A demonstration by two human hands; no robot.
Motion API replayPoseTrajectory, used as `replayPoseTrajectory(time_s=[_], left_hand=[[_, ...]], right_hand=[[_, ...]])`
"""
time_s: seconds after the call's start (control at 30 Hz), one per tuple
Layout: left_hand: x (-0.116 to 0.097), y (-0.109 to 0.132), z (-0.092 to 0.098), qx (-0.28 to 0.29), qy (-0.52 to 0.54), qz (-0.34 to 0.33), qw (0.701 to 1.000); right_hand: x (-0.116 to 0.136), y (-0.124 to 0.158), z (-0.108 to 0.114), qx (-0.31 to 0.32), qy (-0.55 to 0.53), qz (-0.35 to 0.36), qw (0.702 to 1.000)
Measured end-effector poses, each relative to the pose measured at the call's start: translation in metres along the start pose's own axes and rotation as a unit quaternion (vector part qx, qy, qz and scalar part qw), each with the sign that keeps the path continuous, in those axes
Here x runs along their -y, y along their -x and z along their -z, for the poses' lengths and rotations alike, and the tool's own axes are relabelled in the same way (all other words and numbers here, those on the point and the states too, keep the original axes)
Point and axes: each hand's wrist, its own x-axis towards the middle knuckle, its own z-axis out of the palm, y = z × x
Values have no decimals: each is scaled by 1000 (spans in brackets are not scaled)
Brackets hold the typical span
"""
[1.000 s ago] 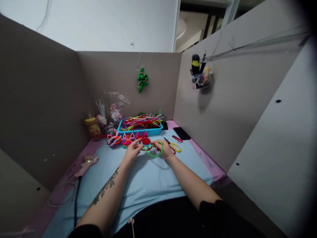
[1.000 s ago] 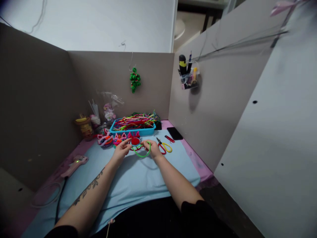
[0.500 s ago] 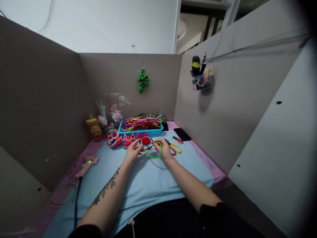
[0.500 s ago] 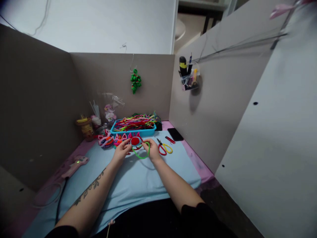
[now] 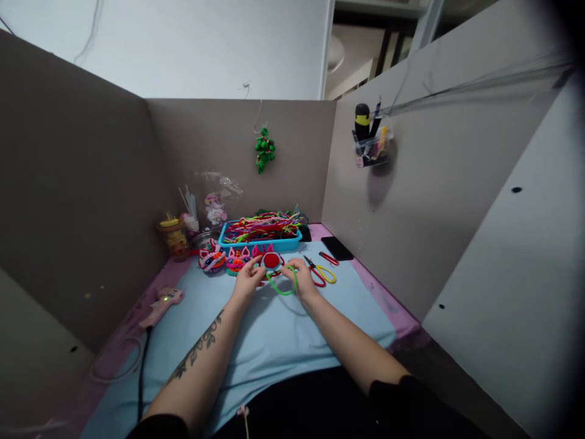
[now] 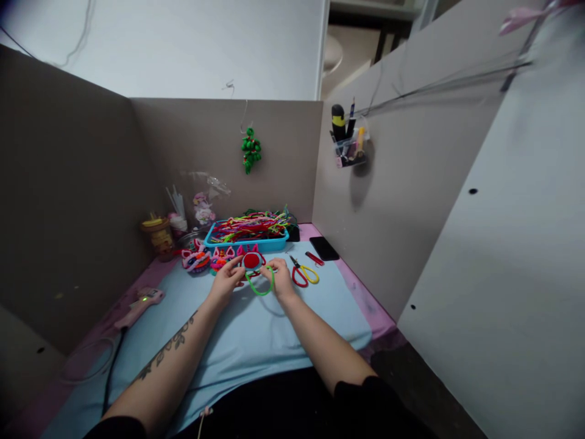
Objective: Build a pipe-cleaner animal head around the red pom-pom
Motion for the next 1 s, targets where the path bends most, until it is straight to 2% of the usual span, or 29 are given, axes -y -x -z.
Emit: replayPoseTrajectory(time_s=[0.13,0.3,0.37,0.5,0.57,0.7,1.0], left_hand=[[3,0,-2,3,8,-5,1000],[9,-3,-1,-19,14,-17,1000],[11,-5,1,-38,17,-22,999],[13,-10,6,-86,28,-32,995],[13,-11,8,-105,32,-36,993],[12,-10,7,-115,30,-44,992],[11,-7,4,-68,18,-39,997]], right_hand=[[-2,3,-2,29,60,-5,998],[3,6,-2,59,113,26,992],[6,7,0,55,128,48,989],[13,7,3,0,99,82,992],[14,7,3,-6,45,65,997],[12,8,0,46,-30,9,998],[6,3,2,34,20,-42,998]])
